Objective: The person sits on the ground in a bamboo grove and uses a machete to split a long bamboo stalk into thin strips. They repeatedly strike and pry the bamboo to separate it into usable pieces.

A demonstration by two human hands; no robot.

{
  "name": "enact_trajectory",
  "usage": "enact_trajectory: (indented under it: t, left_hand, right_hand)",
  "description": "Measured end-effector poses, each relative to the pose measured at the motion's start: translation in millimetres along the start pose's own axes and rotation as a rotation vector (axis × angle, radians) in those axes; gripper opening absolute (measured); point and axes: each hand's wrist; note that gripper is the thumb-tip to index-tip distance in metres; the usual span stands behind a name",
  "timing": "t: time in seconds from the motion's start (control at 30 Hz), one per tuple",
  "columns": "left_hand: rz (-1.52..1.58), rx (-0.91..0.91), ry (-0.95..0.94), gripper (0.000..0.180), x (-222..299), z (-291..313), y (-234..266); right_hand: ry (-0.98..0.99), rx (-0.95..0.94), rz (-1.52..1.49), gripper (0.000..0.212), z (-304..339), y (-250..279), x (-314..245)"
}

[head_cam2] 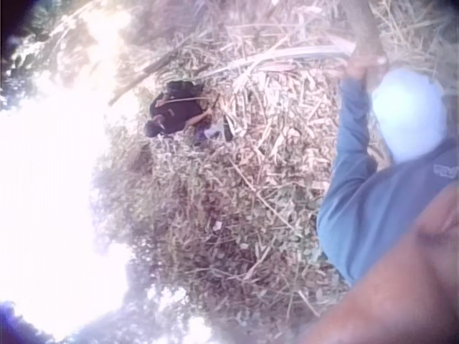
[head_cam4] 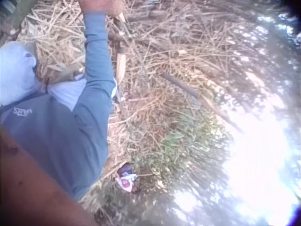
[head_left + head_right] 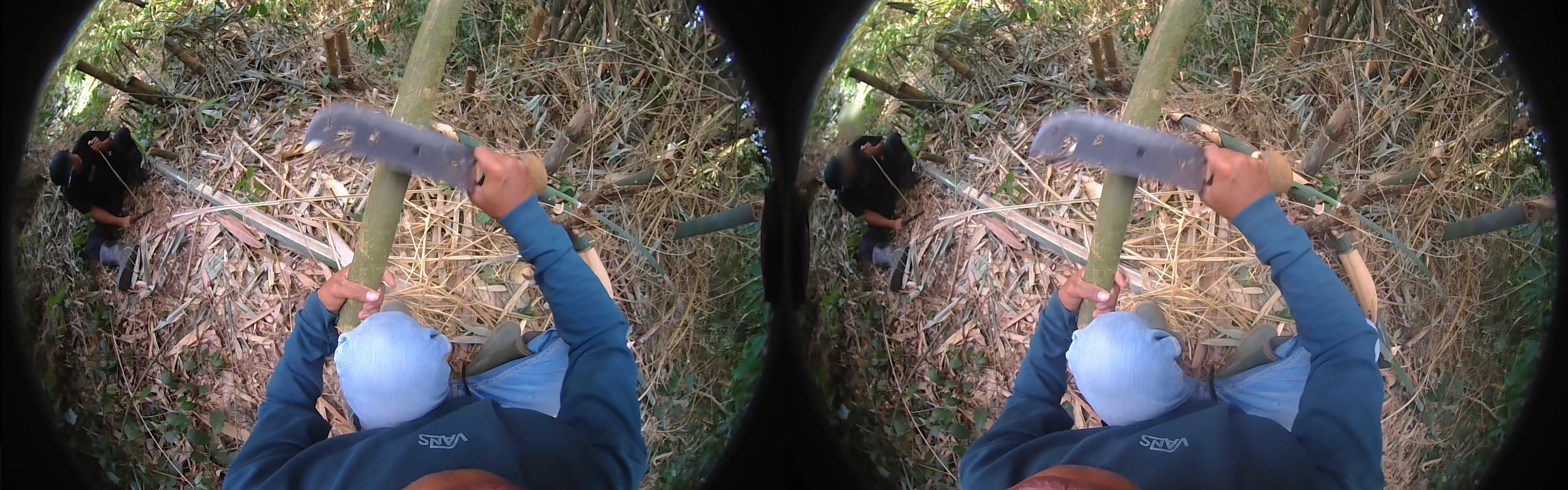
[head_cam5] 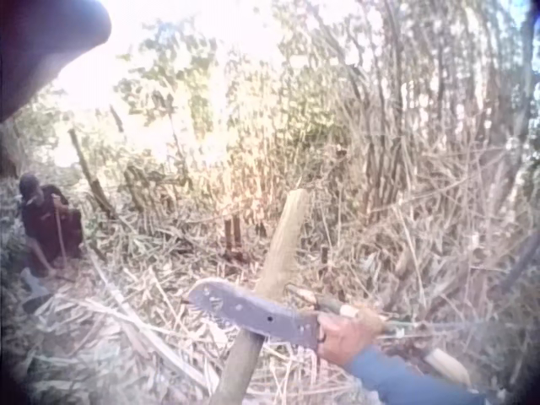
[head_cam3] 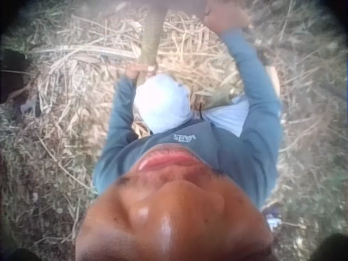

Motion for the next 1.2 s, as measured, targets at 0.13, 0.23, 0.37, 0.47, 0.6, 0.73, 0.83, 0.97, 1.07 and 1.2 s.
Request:
enact_trajectory:
  t: [0.13,0.23,0.37,0.47,0.6,0.73,0.83,0.97,1.07,1.2]
  left_hand:
    - [0.06,0.025,-0.017,0.037,-2,5,2]
    - [0.035,0.03,0.023,0.038,0,4,1]
    - [0.067,0.09,0.015,0.04,3,4,-10]
    - [-0.083,0.133,0.011,0.043,15,8,-19]
    - [-0.167,0.118,0.025,0.043,18,6,-20]
    - [-0.128,0.106,0.015,0.042,19,8,-24]
    - [-0.211,0.154,0.0,0.041,21,13,-29]
    - [-0.249,0.15,-0.02,0.04,20,9,-27]
    - [-0.275,0.186,-0.005,0.04,23,10,-32]
    - [-0.359,0.248,-0.041,0.033,19,11,-34]
  right_hand:
    - [-0.107,-0.193,-0.015,0.021,13,11,-15]
    - [0.214,-0.19,0.062,0.02,17,4,4]
    - [-0.119,-0.109,0.019,0.021,15,6,11]
    - [0.016,-0.142,0.029,0.023,14,15,5]
    - [0.128,-0.177,0.08,0.024,3,16,9]
    - [-0.104,-0.063,0.052,0.022,-5,14,2]
    - [0.238,-0.225,0.022,0.02,13,22,-4]
    - [0.016,-0.121,0.068,0.022,3,14,3]
    - [-0.187,-0.142,0.03,0.022,-1,17,0]
    - [0.212,-0.266,0.038,0.022,10,31,-5]
Point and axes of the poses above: each hand's wrist, its own z-axis away from the middle knuckle, its own y-axis out of the back of the hand, x = y × z, and after that the axes turned 2 degrees about -y, right-handed
